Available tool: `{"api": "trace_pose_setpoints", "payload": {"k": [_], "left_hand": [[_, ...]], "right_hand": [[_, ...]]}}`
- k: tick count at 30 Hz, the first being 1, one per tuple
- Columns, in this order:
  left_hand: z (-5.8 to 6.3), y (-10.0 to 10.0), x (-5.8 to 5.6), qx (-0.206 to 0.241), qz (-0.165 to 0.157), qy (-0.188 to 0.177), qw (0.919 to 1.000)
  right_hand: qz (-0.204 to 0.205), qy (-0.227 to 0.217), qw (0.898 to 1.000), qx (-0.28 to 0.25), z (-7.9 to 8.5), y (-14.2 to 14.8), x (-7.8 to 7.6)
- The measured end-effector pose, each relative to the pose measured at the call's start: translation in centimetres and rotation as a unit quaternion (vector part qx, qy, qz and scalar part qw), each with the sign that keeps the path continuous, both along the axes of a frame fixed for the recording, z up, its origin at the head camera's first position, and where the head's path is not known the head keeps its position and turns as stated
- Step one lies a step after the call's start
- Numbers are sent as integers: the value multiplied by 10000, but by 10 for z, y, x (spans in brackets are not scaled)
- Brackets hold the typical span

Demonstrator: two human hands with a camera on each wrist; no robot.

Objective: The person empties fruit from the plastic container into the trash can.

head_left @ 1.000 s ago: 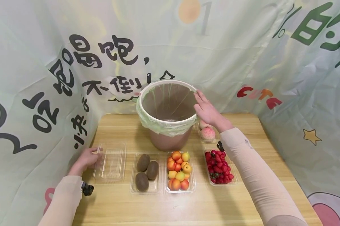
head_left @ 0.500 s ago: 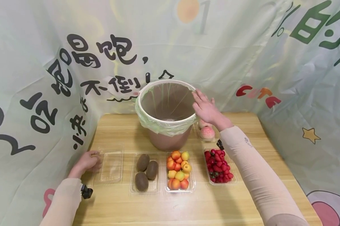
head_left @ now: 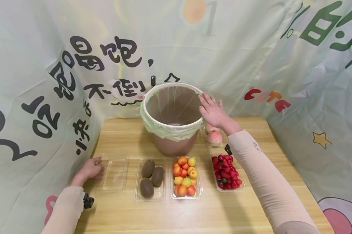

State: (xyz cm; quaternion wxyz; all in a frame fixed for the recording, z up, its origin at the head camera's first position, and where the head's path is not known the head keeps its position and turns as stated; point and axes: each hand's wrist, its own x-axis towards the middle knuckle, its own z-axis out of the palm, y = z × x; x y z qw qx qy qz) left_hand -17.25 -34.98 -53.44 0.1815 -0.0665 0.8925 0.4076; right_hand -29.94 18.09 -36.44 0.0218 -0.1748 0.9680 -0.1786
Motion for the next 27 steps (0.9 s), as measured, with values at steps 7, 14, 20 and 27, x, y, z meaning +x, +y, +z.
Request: {"api": "trace_pose_setpoints", "payload": {"k": [7,14,20,27], "left_hand": [[12,1,-1,-1257,-380,524,9900],[20,12,1,-1421,-58,1491,9785],[36,41,8,-1058,402,2100,9711],[40,78,17,-200,283,1760,9838]], "right_hand": [[10,-72,9999,-152,-1,0,0],[28,-79,9998,-189,-2,1,-1],[29,-88,9998,-191,-1,1,-1],[28,-91,9997,-223,0,0,1]]}}
